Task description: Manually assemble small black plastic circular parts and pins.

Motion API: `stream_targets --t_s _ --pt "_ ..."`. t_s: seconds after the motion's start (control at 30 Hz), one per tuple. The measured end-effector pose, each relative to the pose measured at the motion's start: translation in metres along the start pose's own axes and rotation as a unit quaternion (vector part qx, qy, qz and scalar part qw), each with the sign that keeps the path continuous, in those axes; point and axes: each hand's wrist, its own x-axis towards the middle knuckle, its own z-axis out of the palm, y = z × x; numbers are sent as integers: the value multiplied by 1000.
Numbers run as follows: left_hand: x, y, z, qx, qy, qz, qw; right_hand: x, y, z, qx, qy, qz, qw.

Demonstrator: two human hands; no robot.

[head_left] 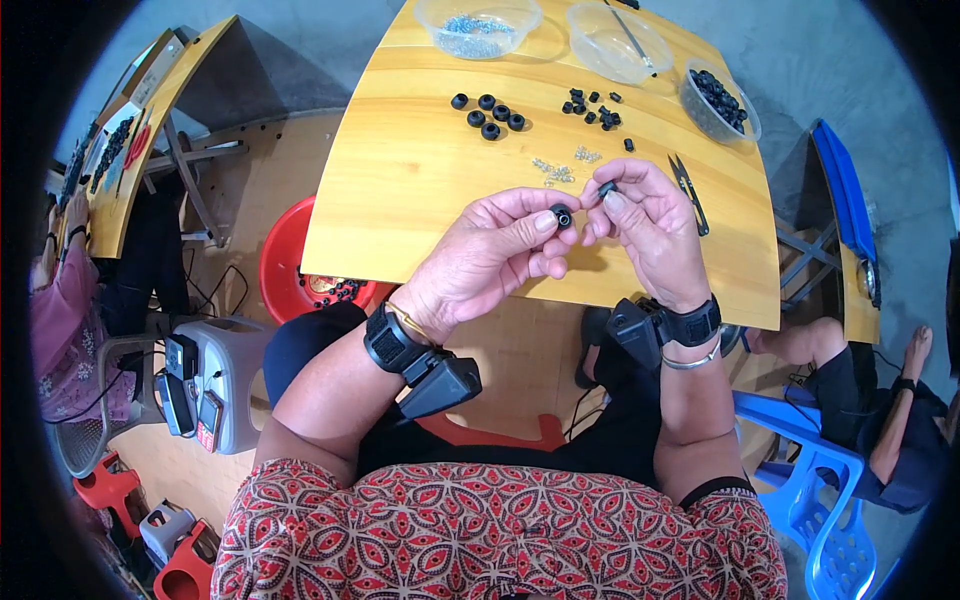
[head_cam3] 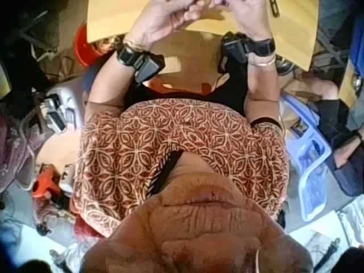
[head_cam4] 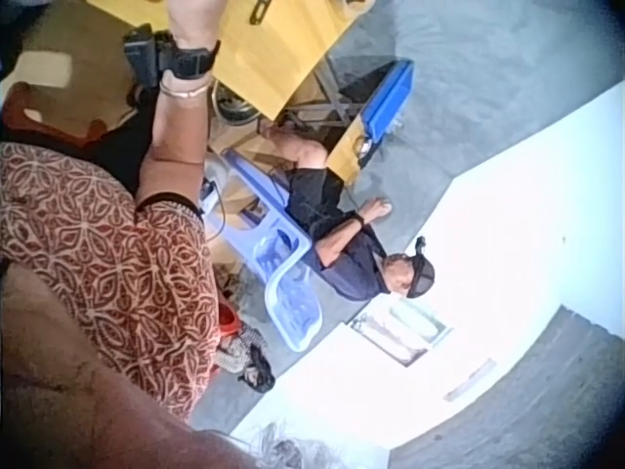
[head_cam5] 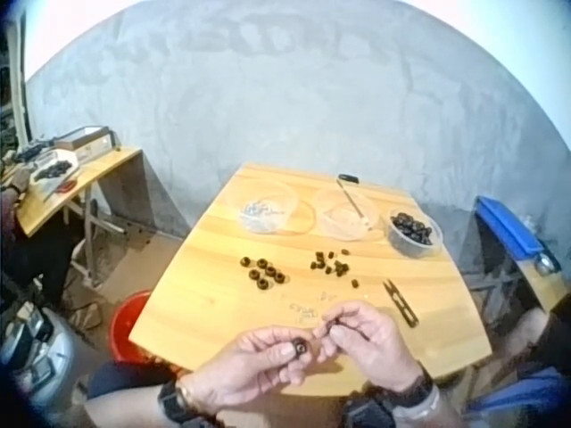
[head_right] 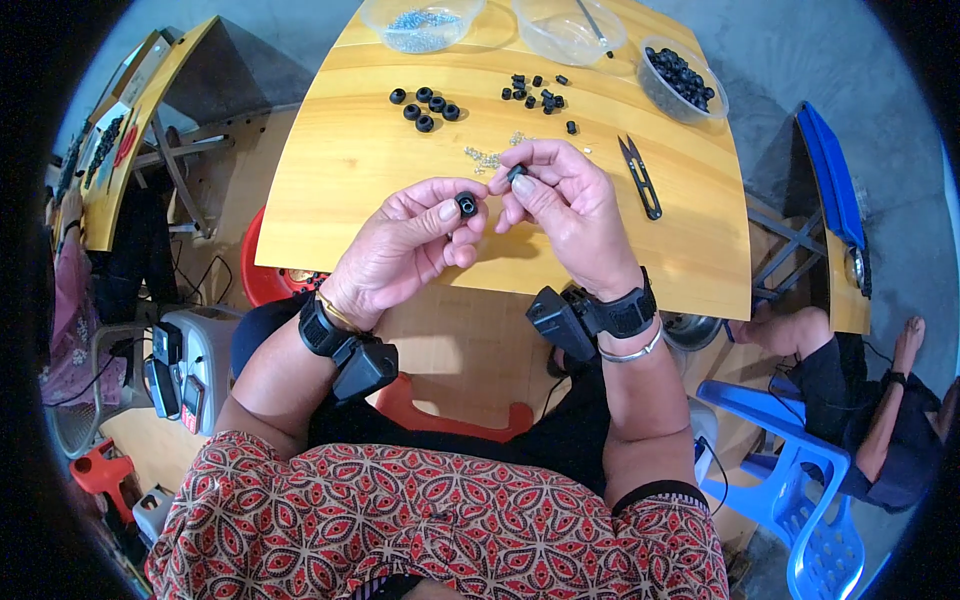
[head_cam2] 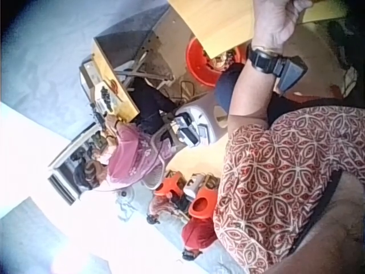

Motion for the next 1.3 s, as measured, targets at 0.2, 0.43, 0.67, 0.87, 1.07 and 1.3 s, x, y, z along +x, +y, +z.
stream_targets --t_s 0.2,0.43,0.67,0.87,1.07,1.3 --pt "-1 -1 -1 1 20 -8 1000 -2 -1 -3 -46 24 12 999" --pt "-1 -1 -1 -22 35 -6 999 -3 -6 2 -6 34 39 999" --pt "-1 1 5 26 61 1 998 -3 -3 7 14 24 37 999" --pt "-1 1 0 0 18 18 1000 -3 -2 9 3 -16 35 999" --pt "-2 4 10 38 51 9 998 -5 -1 7 -34 -16 5 999" --pt "-2 3 9 47 65 16 997 -6 1 10 -85 -4 -31 996"
